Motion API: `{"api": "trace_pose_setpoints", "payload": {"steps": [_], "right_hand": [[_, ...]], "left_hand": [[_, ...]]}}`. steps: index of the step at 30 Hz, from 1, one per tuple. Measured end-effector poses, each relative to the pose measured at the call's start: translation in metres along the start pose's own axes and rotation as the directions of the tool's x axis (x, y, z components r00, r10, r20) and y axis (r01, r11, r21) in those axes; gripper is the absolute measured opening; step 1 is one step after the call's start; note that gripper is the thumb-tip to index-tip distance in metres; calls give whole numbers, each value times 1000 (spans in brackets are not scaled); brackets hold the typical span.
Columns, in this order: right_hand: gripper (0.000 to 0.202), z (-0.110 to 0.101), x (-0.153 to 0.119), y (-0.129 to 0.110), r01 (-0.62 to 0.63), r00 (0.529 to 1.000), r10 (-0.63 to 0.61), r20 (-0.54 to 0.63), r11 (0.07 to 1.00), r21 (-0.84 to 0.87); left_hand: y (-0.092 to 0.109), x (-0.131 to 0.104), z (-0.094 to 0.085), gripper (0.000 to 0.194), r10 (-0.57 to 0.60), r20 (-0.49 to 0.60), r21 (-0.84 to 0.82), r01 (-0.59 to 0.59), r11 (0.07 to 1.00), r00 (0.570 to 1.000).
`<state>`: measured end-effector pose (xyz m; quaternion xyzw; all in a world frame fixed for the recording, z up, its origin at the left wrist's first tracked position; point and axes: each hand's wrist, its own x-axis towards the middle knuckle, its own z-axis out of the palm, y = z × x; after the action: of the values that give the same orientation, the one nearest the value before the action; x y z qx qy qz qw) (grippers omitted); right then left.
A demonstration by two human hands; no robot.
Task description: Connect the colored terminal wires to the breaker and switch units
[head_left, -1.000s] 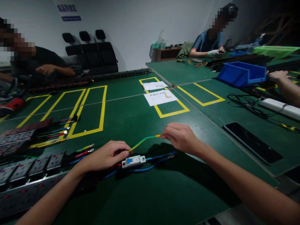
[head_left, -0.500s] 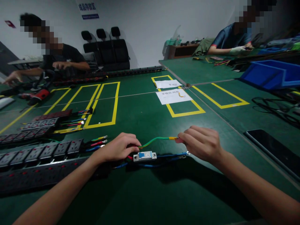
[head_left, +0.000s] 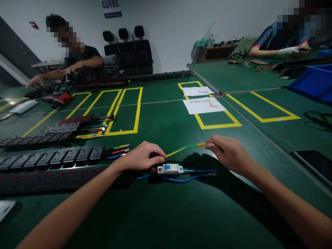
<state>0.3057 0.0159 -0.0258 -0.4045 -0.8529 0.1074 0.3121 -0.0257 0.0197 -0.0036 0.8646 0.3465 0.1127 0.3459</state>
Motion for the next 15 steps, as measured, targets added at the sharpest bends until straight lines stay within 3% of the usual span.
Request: {"api": "trace_pose_setpoints", "payload": {"steps": [7,11,15], "right_hand": [[55,0,3,-4,-277,955,245,167,936,216],[57,-1,3,-6,-303,947,257,194,917,261],[53,-2,3,-7,-299,945,247,213,918,261]], "left_hand": [[-3,2,-1,25,-42,-2,-66,41,997,999],[-4,3,-1,28,-77,17,-101,78,992,997],[-7,3,-2,38,-148,-58,-231,131,964,987]]}}
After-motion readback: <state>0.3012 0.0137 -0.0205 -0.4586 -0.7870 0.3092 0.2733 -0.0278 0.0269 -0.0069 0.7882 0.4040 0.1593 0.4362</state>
